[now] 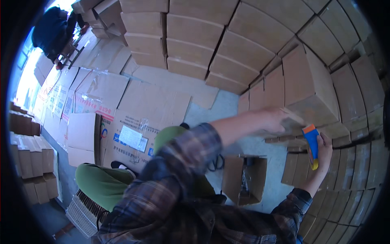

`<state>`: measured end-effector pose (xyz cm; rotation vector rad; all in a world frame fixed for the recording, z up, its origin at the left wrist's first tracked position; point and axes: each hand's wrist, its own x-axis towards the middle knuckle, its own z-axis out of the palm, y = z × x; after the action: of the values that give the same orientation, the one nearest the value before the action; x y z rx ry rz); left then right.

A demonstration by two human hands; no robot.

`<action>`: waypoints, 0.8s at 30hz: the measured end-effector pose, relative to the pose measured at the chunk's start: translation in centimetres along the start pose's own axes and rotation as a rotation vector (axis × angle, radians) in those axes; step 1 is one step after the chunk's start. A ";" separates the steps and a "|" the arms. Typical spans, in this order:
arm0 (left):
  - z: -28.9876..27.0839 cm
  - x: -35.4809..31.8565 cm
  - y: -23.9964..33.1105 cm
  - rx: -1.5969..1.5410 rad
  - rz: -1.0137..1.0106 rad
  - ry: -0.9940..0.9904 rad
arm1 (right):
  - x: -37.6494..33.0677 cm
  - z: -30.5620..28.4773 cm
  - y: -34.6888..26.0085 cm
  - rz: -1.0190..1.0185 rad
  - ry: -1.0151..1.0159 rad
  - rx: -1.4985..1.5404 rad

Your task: The person folds flat cardboard sheets into boxes, tapes them closed using a tape dispenser, and stacks the assembled boxes onto a pile.

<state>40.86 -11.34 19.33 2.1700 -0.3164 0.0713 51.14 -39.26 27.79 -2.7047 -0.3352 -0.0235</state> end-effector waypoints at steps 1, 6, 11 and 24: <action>-1.1 -1.7 0.2 0.025 -0.014 -0.065 | -0.8 -0.6 0.5 -0.014 -0.003 0.106; -8.3 -16.9 0.3 -0.121 -0.197 0.279 | -6.6 5.2 -2.1 -0.039 -0.302 0.351; -12.7 -31.8 1.2 -0.237 -0.329 0.795 | -10.1 18.5 -5.9 -0.131 -0.556 0.396; -13.6 -55.6 13.1 0.310 -0.312 1.567 | -16.8 51.1 -22.2 -0.725 -0.551 -0.060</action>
<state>-15.20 3.54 28.30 1.7787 0.9573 1.5779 27.87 -2.85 -11.24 -2.4448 -1.4665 0.5109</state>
